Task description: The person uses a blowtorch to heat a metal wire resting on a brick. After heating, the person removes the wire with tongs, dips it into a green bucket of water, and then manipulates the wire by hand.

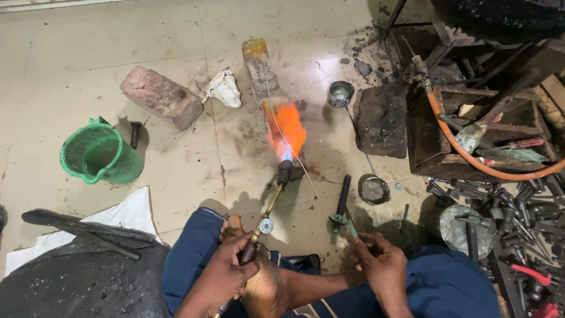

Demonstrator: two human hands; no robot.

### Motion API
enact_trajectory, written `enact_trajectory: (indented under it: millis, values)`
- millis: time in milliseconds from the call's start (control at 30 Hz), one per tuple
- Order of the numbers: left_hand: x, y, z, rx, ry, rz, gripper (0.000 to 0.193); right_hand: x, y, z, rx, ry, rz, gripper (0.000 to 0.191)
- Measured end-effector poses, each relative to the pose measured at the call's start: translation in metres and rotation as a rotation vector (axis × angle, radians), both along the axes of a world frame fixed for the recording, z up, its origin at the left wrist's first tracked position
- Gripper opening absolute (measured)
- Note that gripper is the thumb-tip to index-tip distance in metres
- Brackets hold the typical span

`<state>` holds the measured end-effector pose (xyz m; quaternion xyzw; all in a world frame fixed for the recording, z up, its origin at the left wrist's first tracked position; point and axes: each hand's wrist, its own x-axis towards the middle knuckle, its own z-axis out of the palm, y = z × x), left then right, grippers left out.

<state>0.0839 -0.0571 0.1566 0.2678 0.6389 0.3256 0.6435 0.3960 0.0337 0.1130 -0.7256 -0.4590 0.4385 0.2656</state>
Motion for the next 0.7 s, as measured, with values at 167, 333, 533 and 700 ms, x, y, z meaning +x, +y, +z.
enact_trajectory:
  millis: [167, 333, 533, 700]
  values:
    - [0.000, -0.001, -0.001, -0.029, -0.016, 0.028, 0.068, -0.001, 0.001, 0.004, -0.031, -0.002, -0.017, 0.025]
    - [0.001, 0.000, -0.002, -0.039, -0.012, 0.032, 0.069, 0.002, 0.001, -0.003, -0.008, 0.038, -0.014, 0.026]
    - [0.002, 0.000, -0.003, -0.026, 0.006, 0.050, 0.066, 0.007, 0.001, -0.016, -0.009, 0.099, -0.018, 0.026]
    - [0.003, 0.002, -0.002, -0.006, 0.005, 0.044, 0.062, 0.007, 0.002, -0.018, 0.008, 0.102, -0.016, 0.026]
